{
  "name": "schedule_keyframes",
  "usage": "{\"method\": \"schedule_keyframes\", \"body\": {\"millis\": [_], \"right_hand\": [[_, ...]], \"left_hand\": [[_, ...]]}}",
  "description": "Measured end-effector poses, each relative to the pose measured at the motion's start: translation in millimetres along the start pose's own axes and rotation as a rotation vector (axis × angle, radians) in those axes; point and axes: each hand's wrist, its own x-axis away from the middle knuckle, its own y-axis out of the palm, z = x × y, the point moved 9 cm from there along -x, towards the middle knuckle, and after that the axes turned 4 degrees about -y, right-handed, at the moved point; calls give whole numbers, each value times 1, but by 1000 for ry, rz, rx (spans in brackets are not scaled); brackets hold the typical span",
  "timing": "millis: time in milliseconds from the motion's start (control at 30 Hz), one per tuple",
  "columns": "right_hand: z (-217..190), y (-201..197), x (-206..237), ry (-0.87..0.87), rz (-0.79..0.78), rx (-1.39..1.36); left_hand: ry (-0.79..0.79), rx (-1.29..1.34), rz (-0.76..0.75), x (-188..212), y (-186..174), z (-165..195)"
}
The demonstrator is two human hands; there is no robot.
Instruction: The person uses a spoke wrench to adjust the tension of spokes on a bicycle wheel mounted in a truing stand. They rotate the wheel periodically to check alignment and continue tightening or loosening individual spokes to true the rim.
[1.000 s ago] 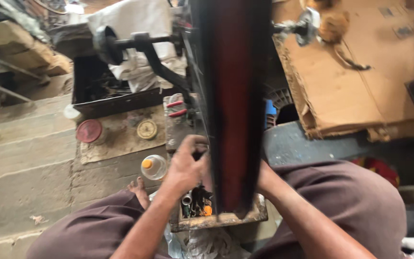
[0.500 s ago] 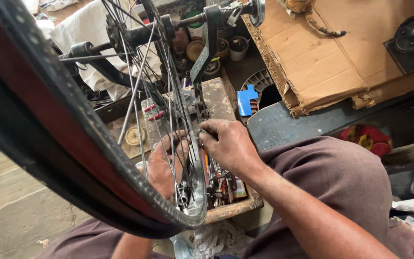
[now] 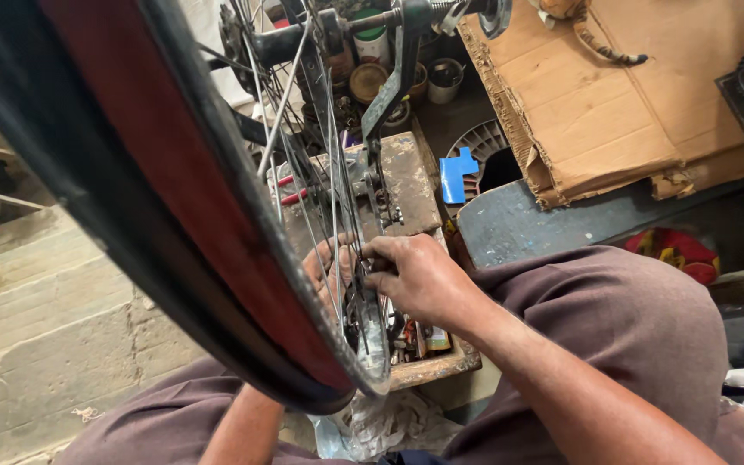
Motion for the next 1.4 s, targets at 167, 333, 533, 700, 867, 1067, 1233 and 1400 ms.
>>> {"method": "schedule_keyframes", "body": {"millis": [167,333,533,700,867,1067,1233,1400], "right_hand": [[-18,-1,2,-232,104,2],[-10,6,7,-255,126,123],[0,2,0,-199,136,-4],[20,-13,-10,14,152,-210],[33,0,-14,197,81,-123],[27,17,-13,76,-13,-93],[13,10,-16,-89,-76,-65],[14,-4,-14,17,-43,-29]], "left_hand": [[49,65,12,-16,7,6],[117,148,-2,-39,25,16],[-18,181,-27,-35,18,-5],[67,357,-138,-38,22,9],[63,468,-229,-35,27,-7],[-143,1134,-472,-47,52,-32],[-55,-240,60,-32,18,-20],[-84,-174,13,-14,1,2]]}}
